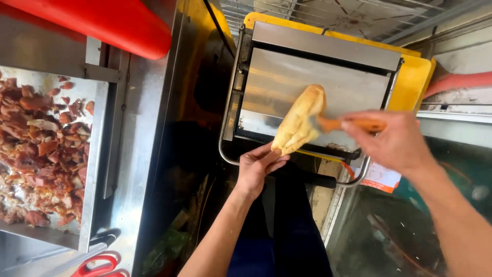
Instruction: Preparing a Banh Mi sandwich and a food container with various ingredients at a food stall
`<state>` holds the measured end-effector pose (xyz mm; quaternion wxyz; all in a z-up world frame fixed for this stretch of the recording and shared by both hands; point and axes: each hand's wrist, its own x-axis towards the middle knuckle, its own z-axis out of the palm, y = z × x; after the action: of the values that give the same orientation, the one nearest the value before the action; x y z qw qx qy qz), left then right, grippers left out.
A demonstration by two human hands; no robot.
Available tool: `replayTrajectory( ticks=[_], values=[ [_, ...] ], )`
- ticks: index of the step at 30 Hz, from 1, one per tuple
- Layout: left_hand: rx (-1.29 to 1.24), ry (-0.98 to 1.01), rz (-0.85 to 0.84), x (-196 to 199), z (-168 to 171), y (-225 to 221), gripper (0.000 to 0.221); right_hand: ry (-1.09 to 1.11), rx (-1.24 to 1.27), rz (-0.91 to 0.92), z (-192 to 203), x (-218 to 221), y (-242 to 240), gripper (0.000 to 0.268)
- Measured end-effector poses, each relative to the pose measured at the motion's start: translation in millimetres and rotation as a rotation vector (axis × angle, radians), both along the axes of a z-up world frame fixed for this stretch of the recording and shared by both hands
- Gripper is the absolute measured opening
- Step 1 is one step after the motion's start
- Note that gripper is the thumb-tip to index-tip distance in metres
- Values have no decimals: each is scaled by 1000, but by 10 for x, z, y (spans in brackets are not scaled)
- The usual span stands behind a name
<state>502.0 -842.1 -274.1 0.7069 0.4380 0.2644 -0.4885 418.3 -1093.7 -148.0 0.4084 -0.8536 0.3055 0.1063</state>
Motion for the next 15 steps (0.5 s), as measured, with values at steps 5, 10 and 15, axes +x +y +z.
replayTrajectory(
  ticks=[5,10,15],
  values=[
    [45,-161,-121,7,54,-36,39,-410,-444,259,-221,165,-358,18],
    [285,-462,-307,79,309,-130,42,-354,-307,482,213,100,314,26],
    [339,-866,-451,35,411,-179,33,105,70,18,98,236,-525,28]
  ],
)
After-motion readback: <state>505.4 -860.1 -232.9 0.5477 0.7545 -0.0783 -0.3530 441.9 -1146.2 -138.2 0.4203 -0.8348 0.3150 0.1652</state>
